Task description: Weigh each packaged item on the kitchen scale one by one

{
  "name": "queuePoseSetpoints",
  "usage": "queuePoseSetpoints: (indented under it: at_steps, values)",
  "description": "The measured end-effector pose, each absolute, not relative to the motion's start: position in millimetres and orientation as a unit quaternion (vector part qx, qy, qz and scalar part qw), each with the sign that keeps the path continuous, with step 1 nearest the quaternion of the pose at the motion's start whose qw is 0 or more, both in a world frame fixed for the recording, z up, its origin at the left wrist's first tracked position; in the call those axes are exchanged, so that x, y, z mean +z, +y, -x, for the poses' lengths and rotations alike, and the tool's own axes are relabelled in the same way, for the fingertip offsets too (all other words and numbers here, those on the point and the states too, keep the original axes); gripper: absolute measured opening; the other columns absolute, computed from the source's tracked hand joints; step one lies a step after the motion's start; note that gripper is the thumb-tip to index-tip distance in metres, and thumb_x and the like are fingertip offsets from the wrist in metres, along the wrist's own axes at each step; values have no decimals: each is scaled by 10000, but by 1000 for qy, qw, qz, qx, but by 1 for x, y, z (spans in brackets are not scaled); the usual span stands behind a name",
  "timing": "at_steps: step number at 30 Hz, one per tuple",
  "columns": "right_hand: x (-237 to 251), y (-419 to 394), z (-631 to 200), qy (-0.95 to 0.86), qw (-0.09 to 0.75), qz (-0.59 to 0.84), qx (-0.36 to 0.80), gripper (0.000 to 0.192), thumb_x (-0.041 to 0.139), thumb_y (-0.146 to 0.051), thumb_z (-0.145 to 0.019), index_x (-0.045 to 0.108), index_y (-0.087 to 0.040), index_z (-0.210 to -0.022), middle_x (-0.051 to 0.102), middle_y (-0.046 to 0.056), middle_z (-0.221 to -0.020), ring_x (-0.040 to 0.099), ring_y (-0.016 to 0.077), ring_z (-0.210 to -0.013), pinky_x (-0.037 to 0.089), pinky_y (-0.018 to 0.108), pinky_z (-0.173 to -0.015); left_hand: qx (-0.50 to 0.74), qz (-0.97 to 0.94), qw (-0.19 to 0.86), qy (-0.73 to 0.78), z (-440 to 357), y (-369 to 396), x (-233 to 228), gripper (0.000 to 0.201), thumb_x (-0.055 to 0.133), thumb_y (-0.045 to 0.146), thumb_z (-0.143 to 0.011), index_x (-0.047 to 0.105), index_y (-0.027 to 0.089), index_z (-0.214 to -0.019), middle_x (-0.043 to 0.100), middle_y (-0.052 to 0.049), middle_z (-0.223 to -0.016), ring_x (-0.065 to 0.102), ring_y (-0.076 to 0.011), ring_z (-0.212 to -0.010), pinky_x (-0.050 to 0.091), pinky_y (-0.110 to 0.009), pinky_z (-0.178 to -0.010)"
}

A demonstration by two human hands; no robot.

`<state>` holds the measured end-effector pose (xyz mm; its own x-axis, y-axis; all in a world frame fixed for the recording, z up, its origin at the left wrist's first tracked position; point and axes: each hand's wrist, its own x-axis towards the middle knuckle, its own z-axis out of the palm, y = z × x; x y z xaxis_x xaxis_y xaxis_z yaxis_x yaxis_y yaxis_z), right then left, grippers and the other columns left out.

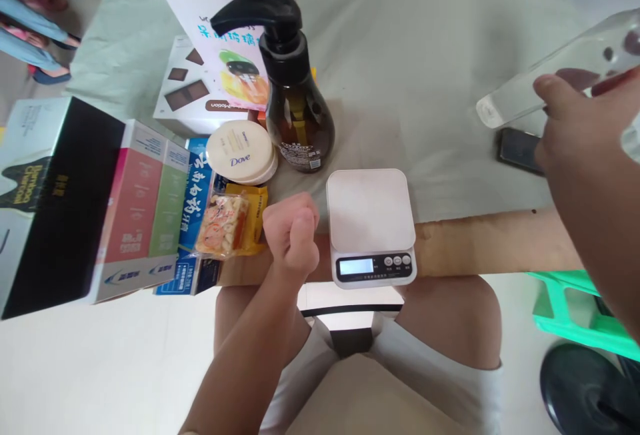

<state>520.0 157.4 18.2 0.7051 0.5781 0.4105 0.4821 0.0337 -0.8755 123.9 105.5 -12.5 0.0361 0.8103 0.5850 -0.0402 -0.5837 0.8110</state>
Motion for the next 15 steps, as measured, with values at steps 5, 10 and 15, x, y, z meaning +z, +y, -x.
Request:
queuePoseSetpoints:
  at_steps: [5,10,15]
  values:
    - [18,108,-431,-561,731,352,166,557,976,-359,-689,738,-450,-1184,720,-88,-1101,763,104,-922,689,315,-842,593,-655,339,322,-119,103,-13,535,486,428,-1083,423,176,-616,391,24,-534,356,-85,-496,241,-277,-482]
    - [8,83,-345,-566,684,394,240,631,968,-453,-696,722,-395,-1275,755,-18,-1183,764,192,-1086,704,391,-953,541,-712,301,331,-123,104,-18,283,618,468,-1026,669,190,-1033,731,-55,-976,683,-156,-893,565,-271,-748]
    - [-7,77,-322,-594,643,387,290,716,990,-427,-659,693,-427,-1310,757,-21,-1204,752,229,-1114,681,449,-1019,509,-756,311,270,-124,105,-20,411,680,439,-1001,623,200,-1330,724,-128,-1316,695,-224,-1251,611,-339,-987]
